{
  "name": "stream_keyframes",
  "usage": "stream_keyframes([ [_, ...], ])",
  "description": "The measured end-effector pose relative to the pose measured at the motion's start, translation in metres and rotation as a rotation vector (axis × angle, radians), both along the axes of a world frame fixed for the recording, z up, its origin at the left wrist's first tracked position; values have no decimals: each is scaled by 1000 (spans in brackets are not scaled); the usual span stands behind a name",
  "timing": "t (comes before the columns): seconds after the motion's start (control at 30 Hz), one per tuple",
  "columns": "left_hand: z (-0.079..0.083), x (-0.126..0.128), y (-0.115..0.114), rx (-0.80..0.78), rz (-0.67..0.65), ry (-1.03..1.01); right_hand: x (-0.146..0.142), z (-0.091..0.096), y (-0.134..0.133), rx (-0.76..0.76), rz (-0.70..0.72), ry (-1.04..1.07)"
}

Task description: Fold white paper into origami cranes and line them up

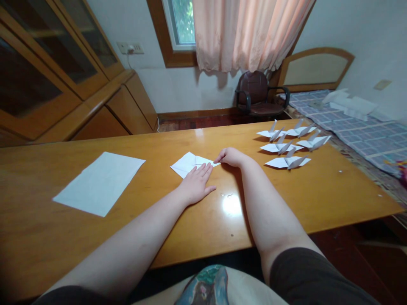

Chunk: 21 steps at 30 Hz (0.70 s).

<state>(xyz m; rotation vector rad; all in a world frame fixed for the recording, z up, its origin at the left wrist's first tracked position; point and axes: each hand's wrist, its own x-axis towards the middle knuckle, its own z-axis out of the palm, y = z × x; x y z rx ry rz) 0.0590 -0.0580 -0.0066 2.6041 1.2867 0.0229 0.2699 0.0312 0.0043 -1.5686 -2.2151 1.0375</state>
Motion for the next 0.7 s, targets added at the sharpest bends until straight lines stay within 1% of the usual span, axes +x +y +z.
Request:
stream_keyframes([
  [0.27,2,1,-1,-1,5,-31,-2,6,-3,-37,-64,19],
  [0.4,2,1,-1,8,14,-41,0,6,-4,-70,-67,48],
  [0.53,4,-4,7,60,117,-80,1,5,-5,-71,-72,65],
  [0.6,7,-9,12,100,153,-111,0,4,-7,-47,-59,61],
  [0.7,12,-16,19,130,143,-128,-6,5,-9,-33,17,67],
])
